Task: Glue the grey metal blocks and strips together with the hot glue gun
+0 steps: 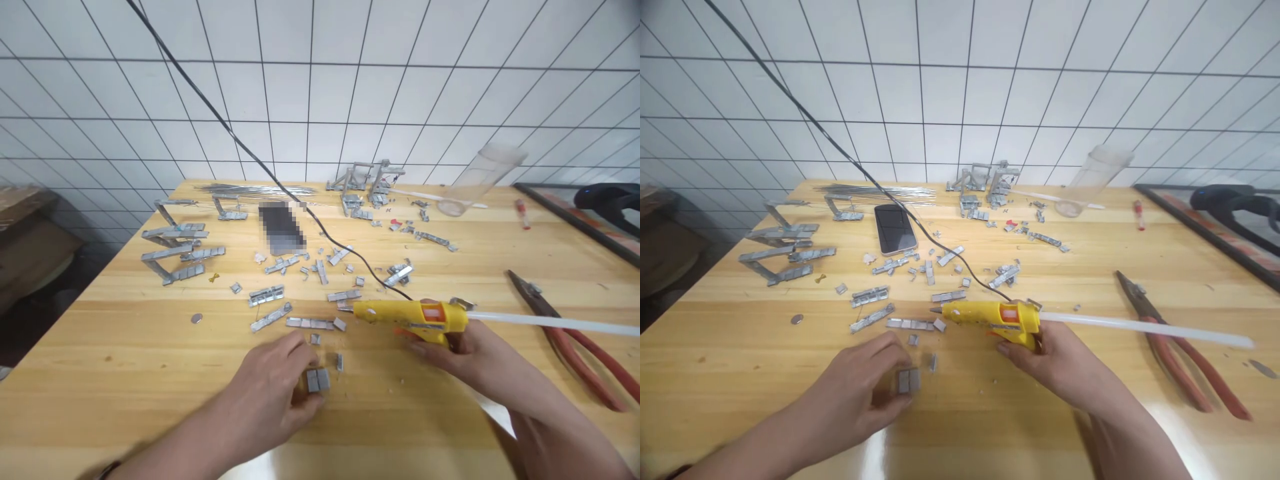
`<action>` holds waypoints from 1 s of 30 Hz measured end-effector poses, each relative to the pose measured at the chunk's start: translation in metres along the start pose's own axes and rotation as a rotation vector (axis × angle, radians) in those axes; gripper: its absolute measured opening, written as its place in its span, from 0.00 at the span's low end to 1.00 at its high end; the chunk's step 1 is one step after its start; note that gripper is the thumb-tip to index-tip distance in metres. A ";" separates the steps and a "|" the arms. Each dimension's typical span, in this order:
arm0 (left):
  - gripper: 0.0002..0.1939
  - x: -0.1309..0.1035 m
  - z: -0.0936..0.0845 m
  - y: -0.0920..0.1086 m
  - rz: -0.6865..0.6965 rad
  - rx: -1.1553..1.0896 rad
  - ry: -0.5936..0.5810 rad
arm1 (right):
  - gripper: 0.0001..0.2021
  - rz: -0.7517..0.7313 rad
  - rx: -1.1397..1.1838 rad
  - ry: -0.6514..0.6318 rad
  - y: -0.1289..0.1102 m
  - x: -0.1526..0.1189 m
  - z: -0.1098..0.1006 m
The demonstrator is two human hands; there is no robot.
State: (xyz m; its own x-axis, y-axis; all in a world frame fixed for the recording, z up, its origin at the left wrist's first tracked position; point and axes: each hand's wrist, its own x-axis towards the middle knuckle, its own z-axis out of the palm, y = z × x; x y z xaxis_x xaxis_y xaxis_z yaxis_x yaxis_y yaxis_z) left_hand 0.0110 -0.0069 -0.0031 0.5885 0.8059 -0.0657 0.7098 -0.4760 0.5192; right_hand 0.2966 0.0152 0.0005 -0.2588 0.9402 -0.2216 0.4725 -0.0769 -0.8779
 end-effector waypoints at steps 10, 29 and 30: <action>0.07 0.001 0.000 0.001 0.000 0.010 0.015 | 0.10 0.012 -0.086 0.187 -0.005 0.006 0.006; 0.05 0.001 0.001 0.001 0.023 -0.002 0.075 | 0.07 0.087 0.079 -0.078 -0.007 0.002 0.004; 0.05 0.000 0.000 0.000 0.023 -0.006 0.079 | 0.08 0.079 0.088 -0.116 -0.007 0.002 0.003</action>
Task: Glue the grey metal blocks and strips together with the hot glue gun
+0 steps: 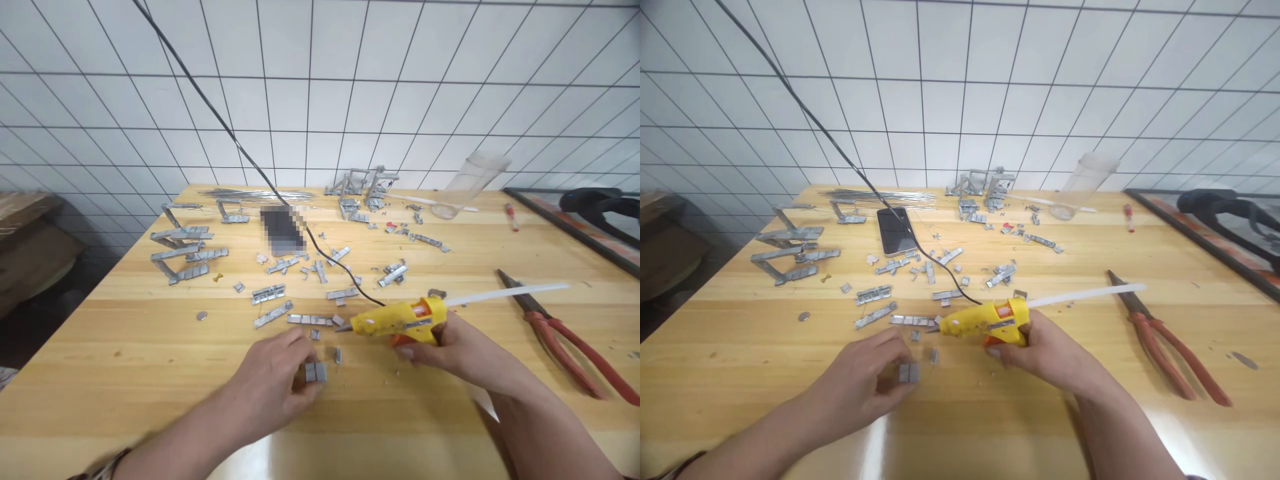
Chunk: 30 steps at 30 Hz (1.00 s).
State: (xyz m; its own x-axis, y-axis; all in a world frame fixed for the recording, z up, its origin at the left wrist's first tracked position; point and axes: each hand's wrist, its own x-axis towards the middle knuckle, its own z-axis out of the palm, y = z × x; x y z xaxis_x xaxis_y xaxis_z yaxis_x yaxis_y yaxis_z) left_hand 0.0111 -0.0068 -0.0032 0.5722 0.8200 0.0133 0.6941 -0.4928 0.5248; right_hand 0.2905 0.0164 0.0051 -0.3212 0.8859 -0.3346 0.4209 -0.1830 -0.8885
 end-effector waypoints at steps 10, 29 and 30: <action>0.08 0.001 -0.009 -0.004 -0.040 0.034 -0.038 | 0.08 -0.001 -0.065 -0.165 -0.001 0.000 0.006; 0.12 0.003 -0.010 -0.005 -0.326 -1.035 0.101 | 0.11 -0.041 0.266 0.049 -0.008 -0.005 0.014; 0.12 0.003 -0.010 -0.006 -0.333 -1.122 0.111 | 0.12 -0.044 0.280 0.053 -0.009 -0.005 0.015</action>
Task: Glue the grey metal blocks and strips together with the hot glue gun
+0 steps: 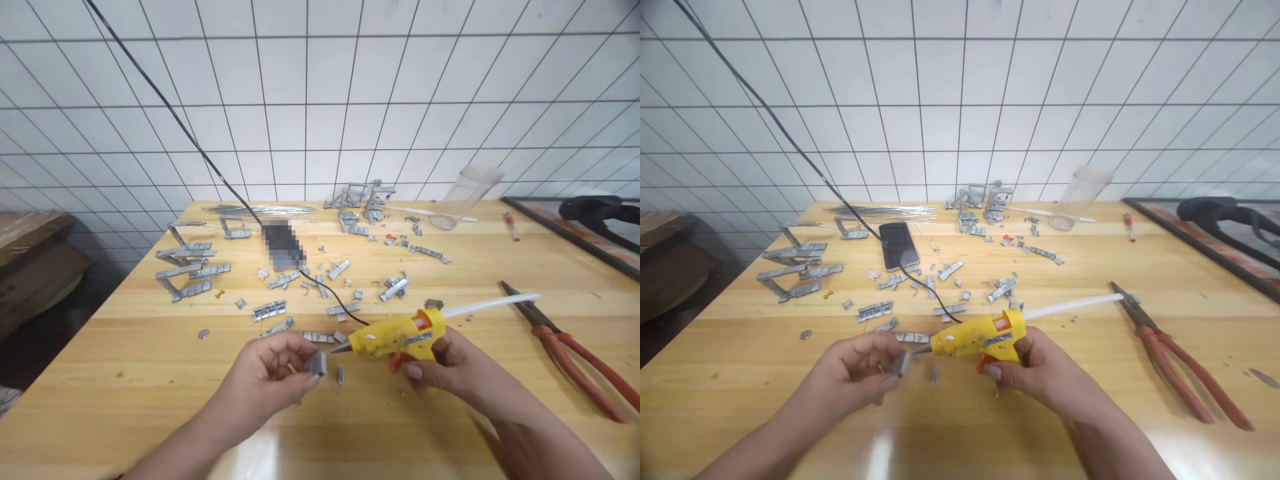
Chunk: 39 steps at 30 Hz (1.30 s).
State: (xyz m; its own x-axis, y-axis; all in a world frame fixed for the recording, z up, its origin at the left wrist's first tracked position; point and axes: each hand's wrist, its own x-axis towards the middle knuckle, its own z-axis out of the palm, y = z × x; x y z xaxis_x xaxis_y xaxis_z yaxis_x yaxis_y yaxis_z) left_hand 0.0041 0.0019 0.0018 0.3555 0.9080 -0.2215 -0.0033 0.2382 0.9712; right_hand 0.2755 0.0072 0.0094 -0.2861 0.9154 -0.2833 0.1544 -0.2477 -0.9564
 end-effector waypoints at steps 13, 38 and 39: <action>0.17 -0.003 0.003 0.003 0.003 -0.374 0.077 | 0.19 0.004 0.066 -0.032 0.003 0.001 0.031; 0.09 -0.002 0.004 -0.002 0.314 -0.239 0.076 | 0.22 0.045 0.113 -0.104 0.007 0.004 0.036; 0.09 -0.002 0.004 -0.002 0.319 -0.237 0.084 | 0.22 0.050 0.119 -0.109 0.007 0.004 0.036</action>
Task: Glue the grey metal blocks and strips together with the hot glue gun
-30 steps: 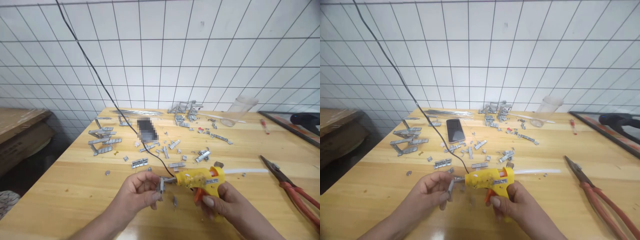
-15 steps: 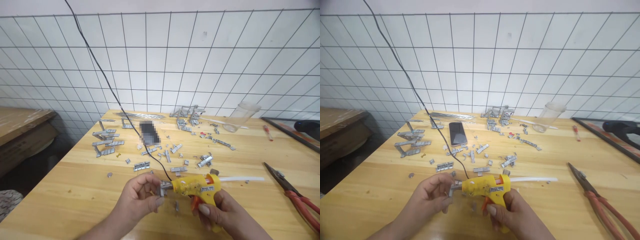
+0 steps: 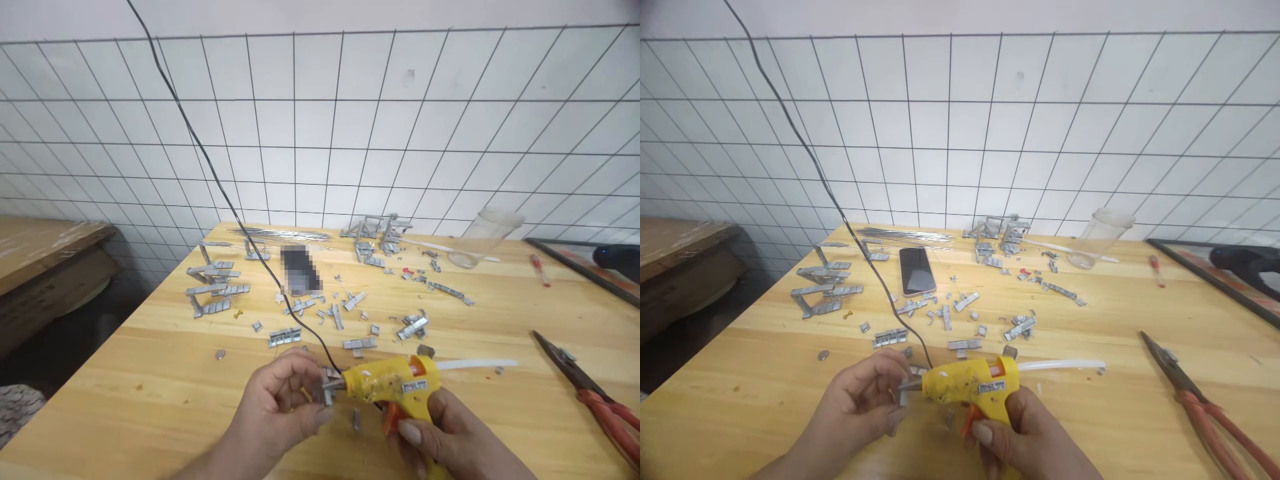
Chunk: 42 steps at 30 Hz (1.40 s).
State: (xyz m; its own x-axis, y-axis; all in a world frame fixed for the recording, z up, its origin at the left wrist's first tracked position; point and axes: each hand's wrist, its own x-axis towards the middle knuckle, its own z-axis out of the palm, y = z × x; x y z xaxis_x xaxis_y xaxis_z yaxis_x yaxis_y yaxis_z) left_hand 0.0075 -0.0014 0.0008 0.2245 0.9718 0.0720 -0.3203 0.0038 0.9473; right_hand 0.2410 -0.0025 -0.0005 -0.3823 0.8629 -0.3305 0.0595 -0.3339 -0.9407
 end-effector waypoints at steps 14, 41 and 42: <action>0.08 0.002 -0.001 -0.003 0.064 -0.011 0.030 | 0.22 -0.018 0.002 -0.034 0.000 0.000 0.001; 0.10 0.002 -0.002 -0.003 0.079 -0.012 0.030 | 0.24 -0.001 -0.050 -0.025 0.000 -0.001 0.001; 0.10 0.002 -0.002 -0.003 0.081 -0.014 0.032 | 0.24 0.005 -0.061 -0.024 0.000 -0.001 0.000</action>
State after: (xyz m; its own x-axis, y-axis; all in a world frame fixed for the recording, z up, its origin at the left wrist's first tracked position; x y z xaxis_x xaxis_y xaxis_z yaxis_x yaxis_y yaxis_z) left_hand 0.0073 0.0014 -0.0024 0.1682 0.9761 0.1378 -0.3492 -0.0718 0.9343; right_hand 0.2410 -0.0031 0.0001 -0.4040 0.8517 -0.3337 0.1173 -0.3136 -0.9423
